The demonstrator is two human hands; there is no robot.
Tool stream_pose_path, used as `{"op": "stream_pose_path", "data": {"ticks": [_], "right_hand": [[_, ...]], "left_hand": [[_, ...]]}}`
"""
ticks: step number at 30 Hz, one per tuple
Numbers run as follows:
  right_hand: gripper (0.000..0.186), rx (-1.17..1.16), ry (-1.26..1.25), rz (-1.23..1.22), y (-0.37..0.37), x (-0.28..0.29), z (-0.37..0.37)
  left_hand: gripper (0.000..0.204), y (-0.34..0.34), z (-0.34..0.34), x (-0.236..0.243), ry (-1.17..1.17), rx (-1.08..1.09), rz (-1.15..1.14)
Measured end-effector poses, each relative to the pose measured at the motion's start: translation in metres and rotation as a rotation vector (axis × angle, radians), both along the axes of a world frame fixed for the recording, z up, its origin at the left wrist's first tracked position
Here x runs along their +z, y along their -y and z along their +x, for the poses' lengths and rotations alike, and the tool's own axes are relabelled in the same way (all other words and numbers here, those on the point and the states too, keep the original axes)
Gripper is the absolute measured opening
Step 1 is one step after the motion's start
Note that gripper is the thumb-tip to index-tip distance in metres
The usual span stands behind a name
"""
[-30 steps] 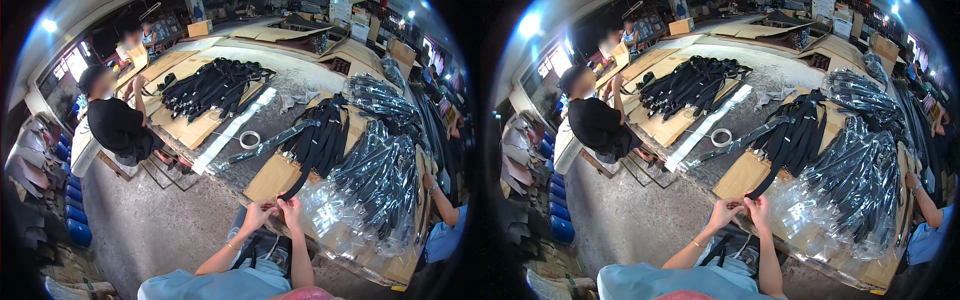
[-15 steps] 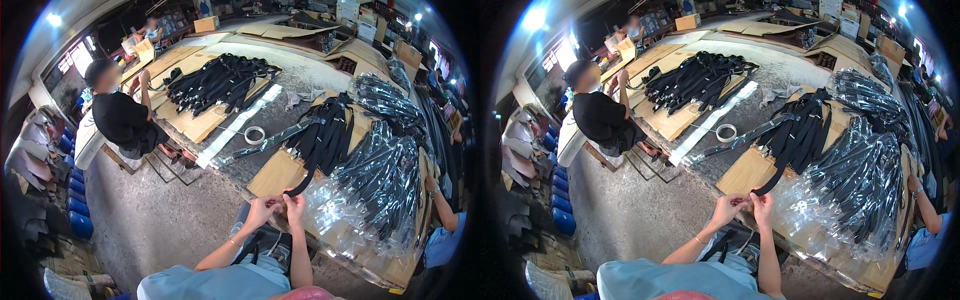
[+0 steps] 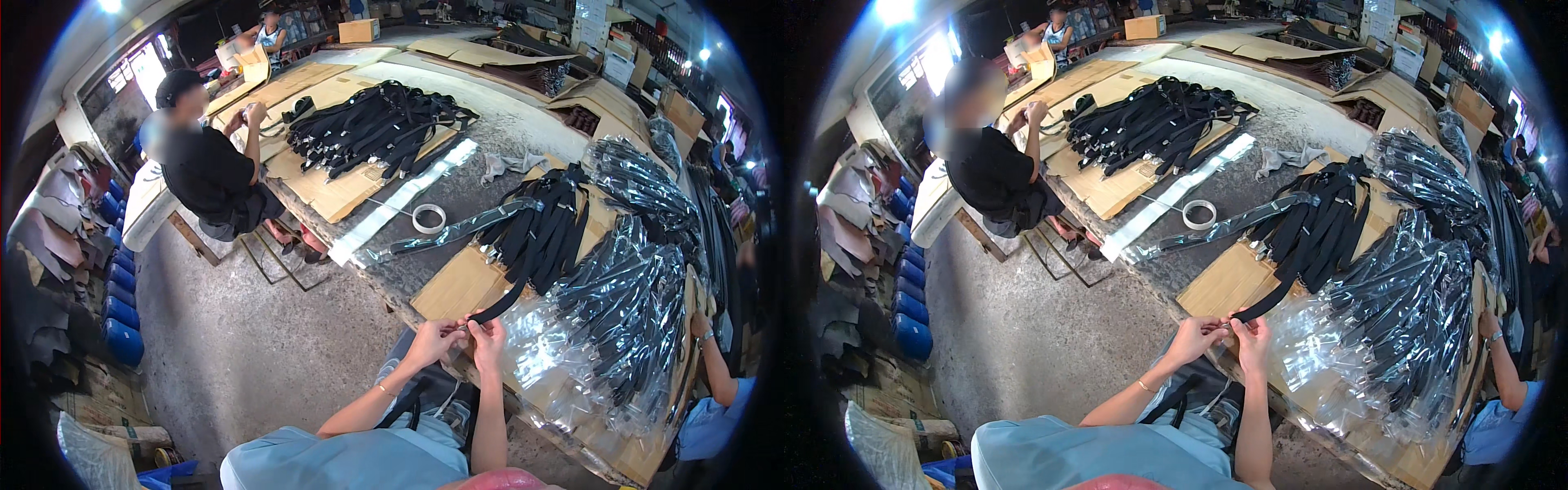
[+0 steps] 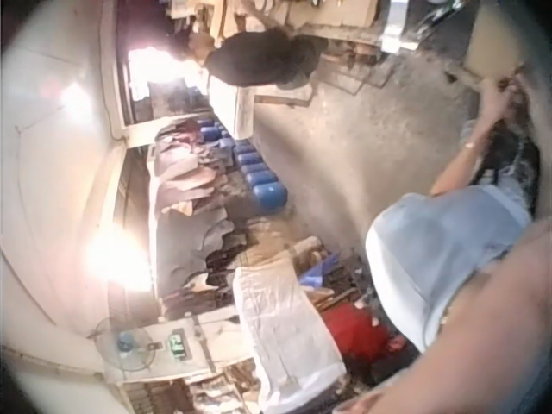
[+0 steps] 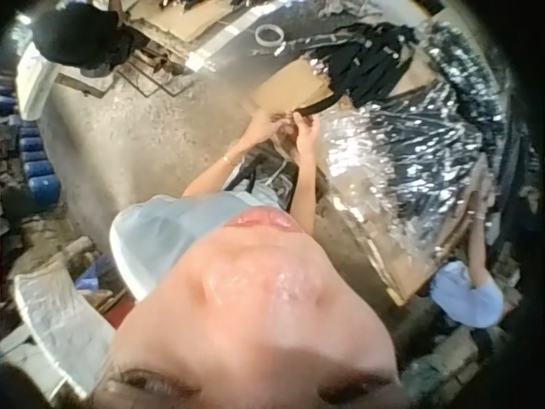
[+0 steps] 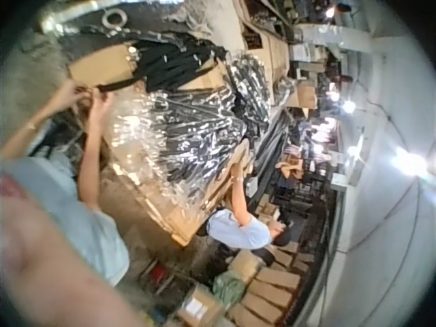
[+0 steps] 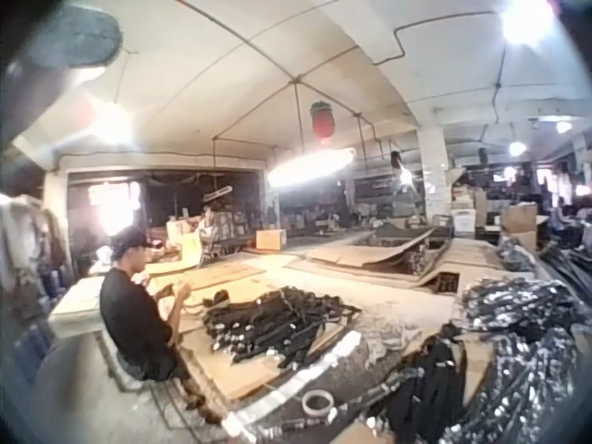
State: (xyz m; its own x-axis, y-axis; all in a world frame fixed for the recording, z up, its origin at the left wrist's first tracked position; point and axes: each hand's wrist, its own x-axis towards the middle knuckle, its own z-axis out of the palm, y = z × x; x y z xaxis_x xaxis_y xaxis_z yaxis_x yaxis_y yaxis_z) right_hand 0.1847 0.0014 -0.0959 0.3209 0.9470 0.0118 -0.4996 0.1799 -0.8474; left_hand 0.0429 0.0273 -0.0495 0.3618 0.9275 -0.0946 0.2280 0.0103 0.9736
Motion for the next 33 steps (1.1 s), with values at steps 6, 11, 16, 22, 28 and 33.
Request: {"op": "stream_pose_path", "data": {"ticks": [6,11,16,22,28,33], "right_hand": [[0.022,-0.009,0.004,0.005,-0.005,-0.003,0.003],[0.023,0.056,0.05,-0.028,-0.005,0.004,0.005],[0.015,0.071,-0.057,-0.053,0.001,0.001,0.0],[0.016,0.053,-0.147,-0.186,0.008,-0.006,0.007],[0.031,-0.019,0.266,-0.252,-0.012,-0.007,0.009],[0.026,-0.071,0.258,-0.159,-0.016,-0.022,0.012]], "left_hand": [[0.028,-0.002,0.005,0.0,0.033,-0.023,-0.003],[0.029,-0.003,0.001,0.008,0.078,-0.029,-0.017],[0.026,0.003,-0.003,0.003,0.062,-0.062,0.061],[0.018,0.002,-0.007,0.02,-0.055,-0.269,-0.055],[0.025,-0.015,-0.003,0.005,0.011,-0.129,0.019],[0.027,-0.015,0.0,0.004,0.012,-0.139,-0.023]]}}
